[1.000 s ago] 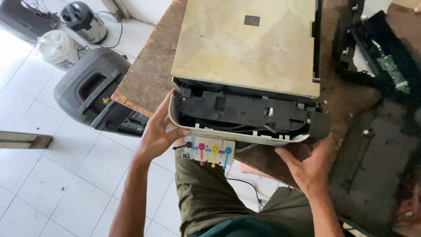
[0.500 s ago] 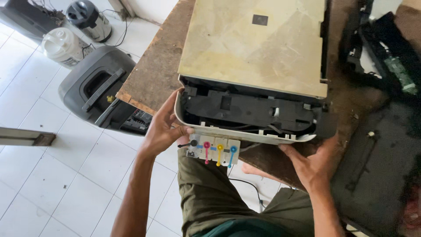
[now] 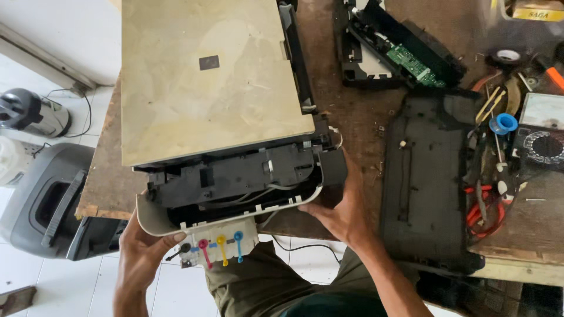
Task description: The person assembles a disassembled printer on a wooden table. They connect internal cables, attach the ink cartridge holder, and secure the control panel and side casing. The person works with the printer's internal components and plastic housing parts.
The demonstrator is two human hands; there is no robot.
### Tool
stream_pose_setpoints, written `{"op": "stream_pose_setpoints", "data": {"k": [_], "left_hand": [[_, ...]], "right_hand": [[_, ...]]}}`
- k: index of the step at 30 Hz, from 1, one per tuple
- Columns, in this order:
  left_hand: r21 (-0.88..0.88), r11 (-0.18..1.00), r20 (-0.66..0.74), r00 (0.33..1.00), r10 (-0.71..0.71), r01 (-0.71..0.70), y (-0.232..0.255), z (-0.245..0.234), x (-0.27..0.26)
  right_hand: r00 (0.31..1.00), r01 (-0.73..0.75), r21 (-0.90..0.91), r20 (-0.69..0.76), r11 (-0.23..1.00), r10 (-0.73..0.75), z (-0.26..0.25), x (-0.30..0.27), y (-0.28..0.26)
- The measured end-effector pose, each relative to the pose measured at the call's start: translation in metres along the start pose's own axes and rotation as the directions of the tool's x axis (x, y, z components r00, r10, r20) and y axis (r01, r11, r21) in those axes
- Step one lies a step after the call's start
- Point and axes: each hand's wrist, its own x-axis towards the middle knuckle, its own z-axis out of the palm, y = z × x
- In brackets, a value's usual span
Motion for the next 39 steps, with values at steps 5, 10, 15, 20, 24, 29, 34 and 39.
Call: {"op": "stream_pose_setpoints", "data": {"k": [5,10,15,20,24,29,34,39], "left_hand": [[0.016,0.991,-0.089,0.987,-0.13,0.132,0.022,0.008,-0.013],[0.085,0.996,-0.058,0.998,-0.029,0.034,0.025,0.008,-0.023],[-0.042,0.997,-0.036,0.997,-0.072,0.07,0.01,0.002,-0.029],[-0.042,0.999,-0.014,1.0,-0.023,0.022,0.005,-0.003,-0.028],[-0.002,0.997,-0.018,0.997,-0.077,0.077,0.03,0.008,-0.033],[0.057,0.996,-0.006,0.998,-0.063,0.064,0.001,-0.01,-0.031],[0.067,0.996,-0.076,0.996,-0.051,0.056,0.006,-0.004,-0.031],[0.091,0.995,-0.045,0.999,-0.028,0.032,-0.001,-0.008,-0.029]], "right_hand": [[0.997,-0.072,-0.056,0.015,0.996,0.073,0.001,-0.017,0.003],[0.99,-0.13,-0.04,0.051,0.991,0.132,-0.001,-0.022,0.006],[0.986,-0.164,0.022,0.041,0.986,0.163,-0.006,-0.039,0.014],[0.969,-0.223,0.048,0.117,0.974,0.216,-0.021,-0.047,0.001],[0.988,-0.105,-0.035,0.111,0.994,0.108,-0.04,-0.041,-0.012],[0.998,-0.041,-0.093,-0.048,0.995,0.037,-0.069,-0.005,-0.015],[0.868,-0.405,-0.145,0.25,0.903,0.429,-0.066,0.068,-0.022],[0.834,-0.531,0.032,0.195,0.846,0.516,-0.05,0.073,-0.011]]}}
